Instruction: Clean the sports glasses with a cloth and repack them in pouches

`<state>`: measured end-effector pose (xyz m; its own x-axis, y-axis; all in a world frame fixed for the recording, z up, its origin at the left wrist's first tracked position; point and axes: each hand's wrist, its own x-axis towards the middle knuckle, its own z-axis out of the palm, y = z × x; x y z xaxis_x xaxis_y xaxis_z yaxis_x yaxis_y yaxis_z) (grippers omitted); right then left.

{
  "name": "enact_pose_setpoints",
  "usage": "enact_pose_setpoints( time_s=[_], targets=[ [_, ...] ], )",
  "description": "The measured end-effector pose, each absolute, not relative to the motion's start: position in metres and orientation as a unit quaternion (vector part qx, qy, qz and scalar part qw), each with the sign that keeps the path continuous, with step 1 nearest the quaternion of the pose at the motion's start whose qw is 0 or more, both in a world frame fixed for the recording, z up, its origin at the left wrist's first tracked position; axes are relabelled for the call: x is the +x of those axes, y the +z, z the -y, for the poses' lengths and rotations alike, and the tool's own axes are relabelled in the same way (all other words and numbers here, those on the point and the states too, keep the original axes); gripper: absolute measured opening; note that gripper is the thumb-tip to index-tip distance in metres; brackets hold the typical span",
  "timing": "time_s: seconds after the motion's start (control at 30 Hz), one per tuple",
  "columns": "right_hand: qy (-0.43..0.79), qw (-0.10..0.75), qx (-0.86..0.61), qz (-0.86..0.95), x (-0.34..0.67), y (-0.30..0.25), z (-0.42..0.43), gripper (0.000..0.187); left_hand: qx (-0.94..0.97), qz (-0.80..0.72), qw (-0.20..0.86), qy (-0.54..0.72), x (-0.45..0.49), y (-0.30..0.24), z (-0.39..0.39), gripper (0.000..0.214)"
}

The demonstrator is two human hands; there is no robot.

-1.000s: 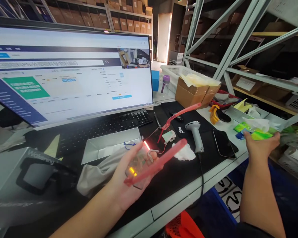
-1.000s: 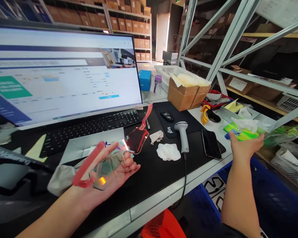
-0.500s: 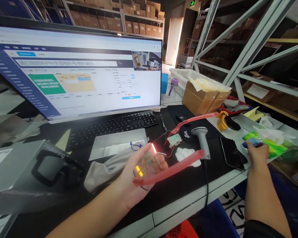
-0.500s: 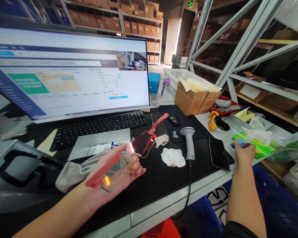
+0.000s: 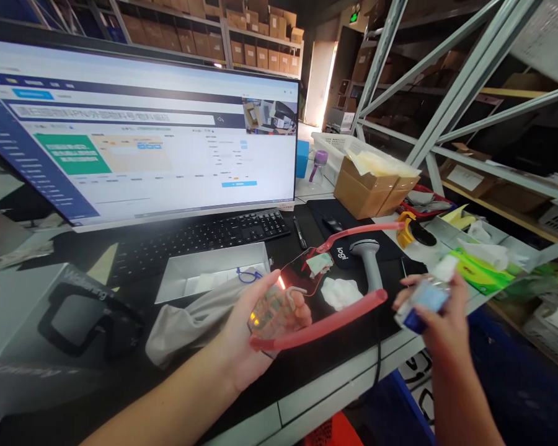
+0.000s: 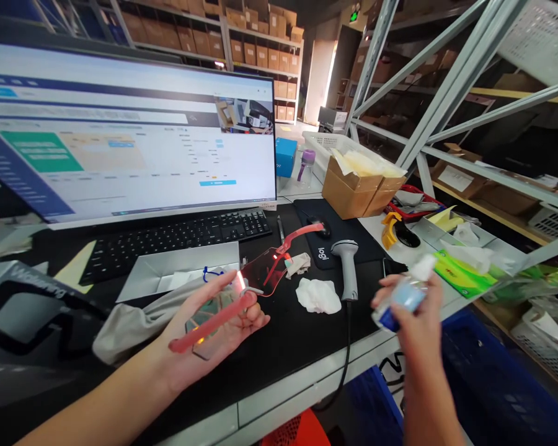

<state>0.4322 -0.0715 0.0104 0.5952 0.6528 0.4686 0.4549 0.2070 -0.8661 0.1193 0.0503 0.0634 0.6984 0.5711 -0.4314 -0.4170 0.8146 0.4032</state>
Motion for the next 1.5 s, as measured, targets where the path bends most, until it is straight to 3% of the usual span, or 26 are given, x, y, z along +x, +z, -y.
enact_pose_setpoints(
  time_s=[0.1,0.3,0.5,0.63,0.73,0.87,0.97,1.13,1.3,1.5],
  targets=[
    [0.168,0.617,-0.575,0.51,0.373,0.006,0.069,0.088,0.138,-0.297,0.906,0.267,0.12,0.064,-0.049,0.042],
    [0.252,0.572,-0.559,0.545,0.329,0.004,0.064,0.08,0.147,-0.324,0.891,0.281,0.123,0.063,-0.043,0.041],
    [0.386,0.618,-0.467,0.5,0.318,0.012,0.059,0.086,0.141,-0.333,0.892,0.27,0.125,0.072,-0.033,0.047],
    [0.408,0.634,-0.429,0.496,0.313,0.011,0.062,0.085,0.136,-0.332,0.898,0.255,0.124,0.076,-0.032,0.045],
    [0.355,0.609,-0.493,0.509,0.311,0.013,0.065,0.082,0.142,-0.333,0.898,0.251,0.123,0.077,-0.032,0.046],
    [0.179,0.498,-0.615,0.584,0.309,0.026,0.062,0.075,0.151,-0.339,0.896,0.242,0.124,0.077,-0.031,0.048],
    [0.041,0.434,-0.644,0.629,0.307,0.036,0.059,0.068,0.155,-0.336,0.898,0.237,0.125,0.077,-0.031,0.048],
    [-0.08,0.315,-0.671,0.666,0.3,0.037,0.055,0.068,0.178,-0.363,0.879,0.254,0.128,0.081,-0.03,0.049],
    [-0.141,0.297,-0.691,0.644,0.297,0.027,0.05,0.064,0.197,-0.382,0.867,0.253,0.129,0.079,-0.029,0.049],
    [-0.091,0.326,-0.656,0.675,0.293,0.02,0.05,0.059,0.192,-0.349,0.884,0.244,0.13,0.069,-0.028,0.047]
  ],
)
